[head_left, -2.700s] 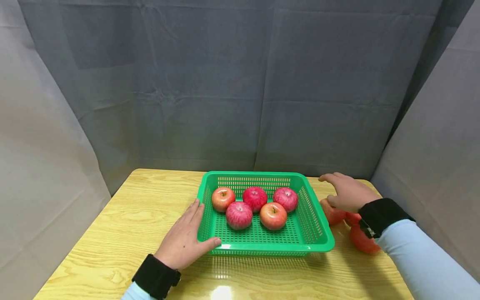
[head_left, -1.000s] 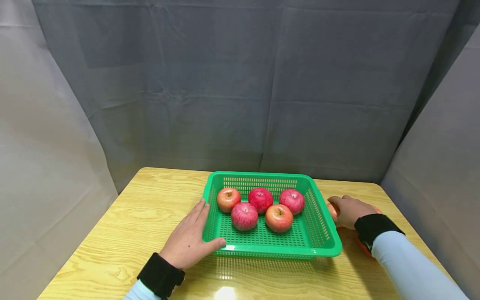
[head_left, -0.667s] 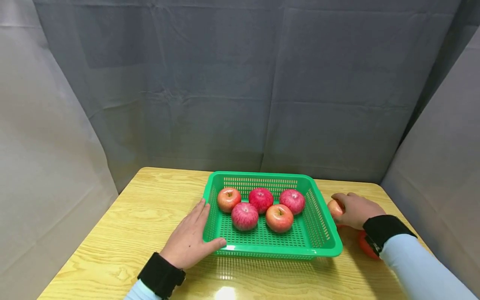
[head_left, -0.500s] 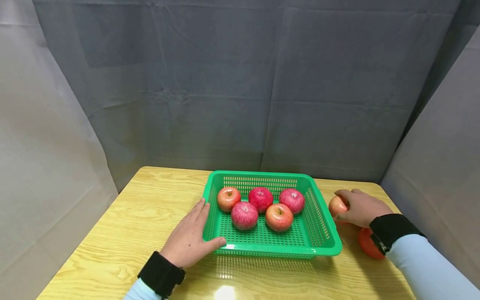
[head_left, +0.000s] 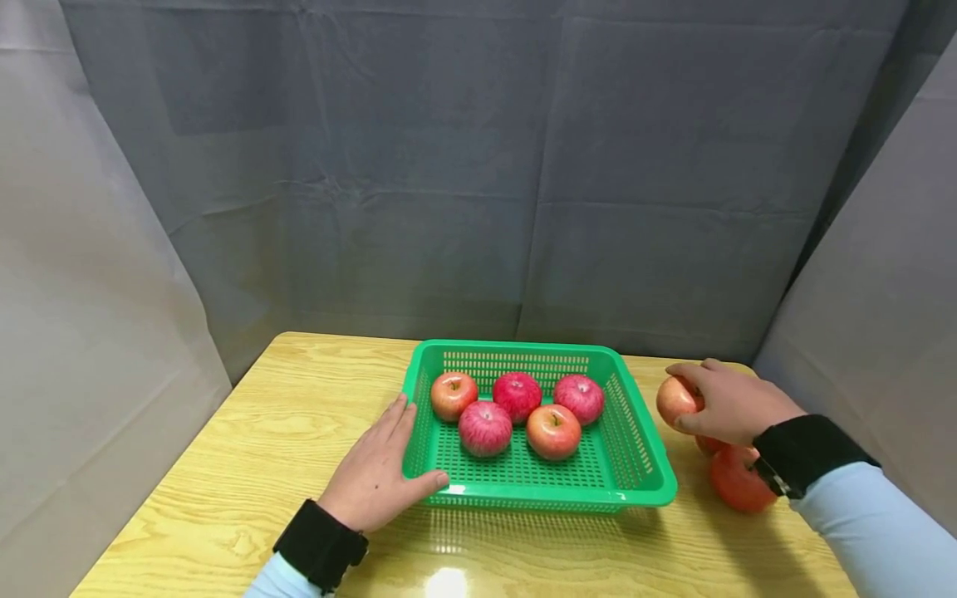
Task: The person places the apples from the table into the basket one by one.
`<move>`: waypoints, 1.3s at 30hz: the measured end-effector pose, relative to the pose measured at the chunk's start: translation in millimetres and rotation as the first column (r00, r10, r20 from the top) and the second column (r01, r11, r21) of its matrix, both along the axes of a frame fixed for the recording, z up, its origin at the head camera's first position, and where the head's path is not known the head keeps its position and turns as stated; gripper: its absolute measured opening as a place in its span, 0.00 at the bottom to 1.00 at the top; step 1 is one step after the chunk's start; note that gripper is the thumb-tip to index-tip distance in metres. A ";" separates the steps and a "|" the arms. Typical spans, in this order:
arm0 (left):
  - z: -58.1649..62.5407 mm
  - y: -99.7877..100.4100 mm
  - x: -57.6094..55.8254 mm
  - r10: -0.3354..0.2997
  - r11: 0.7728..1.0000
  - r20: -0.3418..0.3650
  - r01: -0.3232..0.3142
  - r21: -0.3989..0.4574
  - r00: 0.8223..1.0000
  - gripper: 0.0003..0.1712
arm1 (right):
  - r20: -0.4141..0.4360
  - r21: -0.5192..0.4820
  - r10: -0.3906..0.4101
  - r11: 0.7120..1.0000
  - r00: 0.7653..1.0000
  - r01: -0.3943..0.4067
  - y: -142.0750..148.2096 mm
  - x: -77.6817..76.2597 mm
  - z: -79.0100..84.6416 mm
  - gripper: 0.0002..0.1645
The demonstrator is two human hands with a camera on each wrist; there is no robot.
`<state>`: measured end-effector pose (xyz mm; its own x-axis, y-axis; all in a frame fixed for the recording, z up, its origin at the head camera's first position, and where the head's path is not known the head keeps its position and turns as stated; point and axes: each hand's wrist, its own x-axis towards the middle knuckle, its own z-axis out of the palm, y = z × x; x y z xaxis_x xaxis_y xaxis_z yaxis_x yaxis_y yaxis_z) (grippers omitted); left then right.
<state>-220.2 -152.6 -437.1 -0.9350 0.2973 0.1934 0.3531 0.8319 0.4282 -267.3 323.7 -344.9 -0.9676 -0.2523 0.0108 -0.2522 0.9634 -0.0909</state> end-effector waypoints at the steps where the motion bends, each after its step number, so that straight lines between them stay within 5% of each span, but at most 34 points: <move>1: 0.2 -0.1 0.1 0.000 1.000 -0.001 0.000 0.001 1.000 0.62 | -0.007 0.005 0.007 1.000 1.000 -0.006 -3.1 1.2 2.6 0.43; 10: 0.7 0.4 1.1 0.003 1.000 -0.014 -0.003 0.006 1.000 0.62 | -0.038 0.016 0.072 0.997 0.997 -0.072 -38.6 15.4 22.7 0.40; 16: 0.1 -0.4 0.2 0.012 1.000 -0.014 -0.012 0.006 1.000 0.63 | -0.059 0.013 0.187 0.982 0.981 -0.186 -69.4 19.5 28.5 0.40; 28: 0.0 -1.0 -0.1 0.008 1.000 -0.017 -0.008 0.012 1.000 0.62 | -0.066 -0.012 0.407 0.913 0.911 -0.408 -128.4 17.4 32.6 0.36; 39: 0.1 0.3 1.0 0.001 1.000 -0.024 -0.001 0.014 1.000 0.63 | -0.033 0.022 0.555 0.832 0.831 -0.555 -185.2 13.8 15.6 0.40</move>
